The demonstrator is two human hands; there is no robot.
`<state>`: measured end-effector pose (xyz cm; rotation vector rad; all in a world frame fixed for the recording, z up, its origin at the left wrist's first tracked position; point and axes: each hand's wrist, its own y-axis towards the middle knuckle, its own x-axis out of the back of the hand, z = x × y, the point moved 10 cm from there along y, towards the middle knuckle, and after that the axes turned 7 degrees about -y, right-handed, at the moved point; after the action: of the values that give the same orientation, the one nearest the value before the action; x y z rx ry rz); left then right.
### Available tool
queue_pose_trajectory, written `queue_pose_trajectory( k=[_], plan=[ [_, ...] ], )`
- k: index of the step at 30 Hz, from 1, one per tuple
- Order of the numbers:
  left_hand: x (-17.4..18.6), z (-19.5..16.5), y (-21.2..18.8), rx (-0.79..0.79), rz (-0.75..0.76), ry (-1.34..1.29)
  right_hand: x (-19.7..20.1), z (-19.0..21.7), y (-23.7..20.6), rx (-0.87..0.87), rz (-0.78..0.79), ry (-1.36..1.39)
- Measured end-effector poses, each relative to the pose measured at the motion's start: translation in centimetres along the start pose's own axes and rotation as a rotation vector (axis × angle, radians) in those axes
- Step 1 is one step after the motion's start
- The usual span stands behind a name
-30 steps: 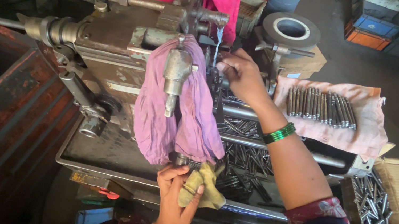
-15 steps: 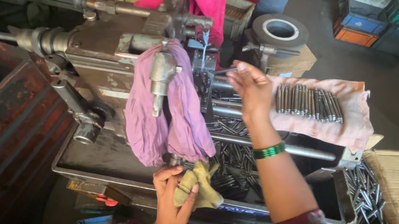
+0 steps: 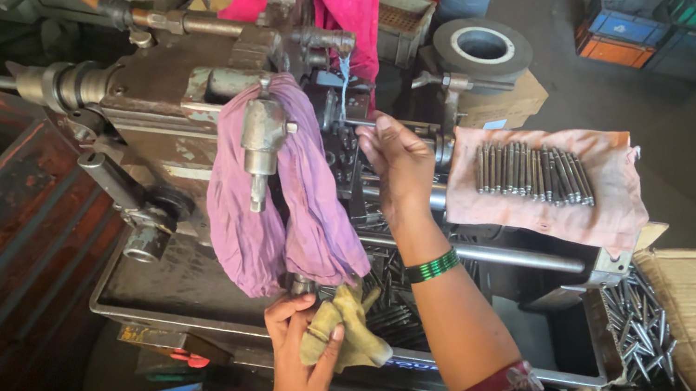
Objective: The person sits at a machine and wipes metal pins with a cloth, then places the wiped pins in rows on a cloth on the machine bed. They repeatedly take more pins from a tray, wipe them, and arrange the cleaned pins on the cloth.
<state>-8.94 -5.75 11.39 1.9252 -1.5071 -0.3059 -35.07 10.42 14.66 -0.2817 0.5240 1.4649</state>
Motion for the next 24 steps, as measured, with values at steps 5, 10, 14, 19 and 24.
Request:
queue_pose_trajectory(
  k=[5, 10, 14, 19, 24],
  plan=[
    [0.1, -0.1, 0.1, -0.002, 0.000, 0.004, -1.9, 1.5, -1.6, 0.125, 0.065, -0.335],
    [0.0, -0.3, 0.0, -0.009, -0.014, -0.004, -4.7, 1.8, -2.0, 0.120, 0.144, -0.560],
    [-0.1, -0.2, 0.2, -0.031, -0.008, 0.005, -5.8, 2.4, -2.3, 0.130, 0.205, -0.516],
    [-0.4, 0.2, -0.2, 0.010, 0.011, -0.003, -6.0, 2.2, -2.7, 0.117, 0.258, -0.522],
    [-0.4, 0.0, -0.1, -0.016, 0.025, 0.033, -5.2, 1.5, -2.0, 0.057, 0.324, -0.391]
  ],
)
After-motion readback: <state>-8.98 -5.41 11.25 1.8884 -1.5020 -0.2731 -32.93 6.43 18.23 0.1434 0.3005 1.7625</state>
